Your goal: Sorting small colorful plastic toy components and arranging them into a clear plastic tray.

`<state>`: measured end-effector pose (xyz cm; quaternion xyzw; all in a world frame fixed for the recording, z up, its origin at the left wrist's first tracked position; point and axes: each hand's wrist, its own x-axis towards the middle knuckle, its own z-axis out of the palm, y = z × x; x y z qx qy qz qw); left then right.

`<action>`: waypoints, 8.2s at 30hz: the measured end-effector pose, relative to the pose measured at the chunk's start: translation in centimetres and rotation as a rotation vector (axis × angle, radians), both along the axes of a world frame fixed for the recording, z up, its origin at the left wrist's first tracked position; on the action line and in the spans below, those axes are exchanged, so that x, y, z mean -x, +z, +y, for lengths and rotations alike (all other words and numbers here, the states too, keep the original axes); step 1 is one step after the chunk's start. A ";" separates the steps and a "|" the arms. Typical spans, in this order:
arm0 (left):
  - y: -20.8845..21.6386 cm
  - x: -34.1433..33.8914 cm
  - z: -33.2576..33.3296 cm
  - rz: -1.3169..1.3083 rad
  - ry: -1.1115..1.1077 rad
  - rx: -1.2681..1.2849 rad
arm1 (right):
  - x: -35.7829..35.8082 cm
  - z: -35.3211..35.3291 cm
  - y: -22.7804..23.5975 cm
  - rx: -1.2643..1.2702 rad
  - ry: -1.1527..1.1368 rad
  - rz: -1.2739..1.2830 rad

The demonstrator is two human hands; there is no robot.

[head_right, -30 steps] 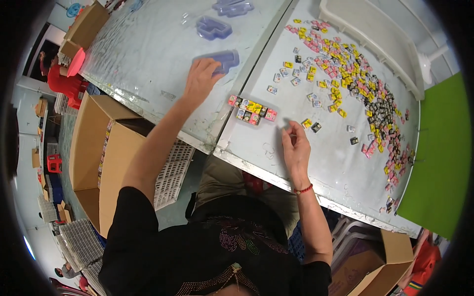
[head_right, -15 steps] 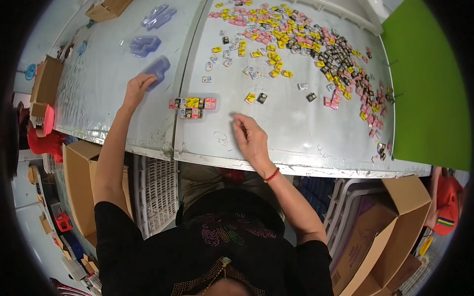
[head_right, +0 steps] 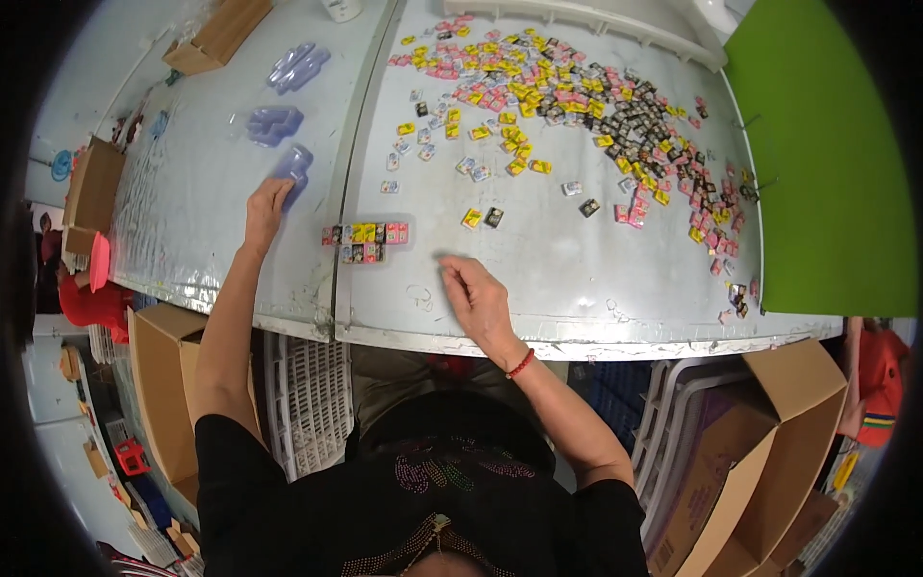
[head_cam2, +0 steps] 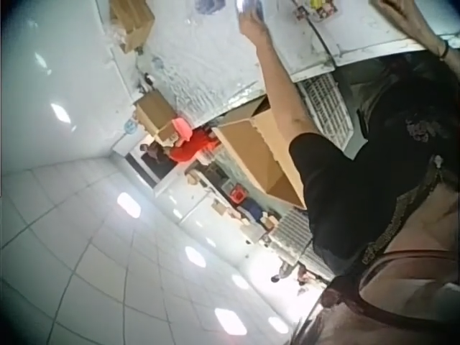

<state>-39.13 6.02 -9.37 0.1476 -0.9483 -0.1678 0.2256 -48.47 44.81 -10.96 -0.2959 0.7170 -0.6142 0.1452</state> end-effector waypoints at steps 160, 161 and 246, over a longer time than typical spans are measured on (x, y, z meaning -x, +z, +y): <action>-0.6 15.6 26.3 -0.026 -0.550 -0.224 | 16.1 5.3 -0.1 -0.303 0.077 0.661; -0.6 15.6 26.2 0.016 -0.569 -0.218 | 15.9 5.4 -0.4 -0.284 0.072 0.707; -1.5 7.5 25.5 0.007 -0.692 0.011 | 2.0 5.3 1.4 -0.464 -0.322 0.713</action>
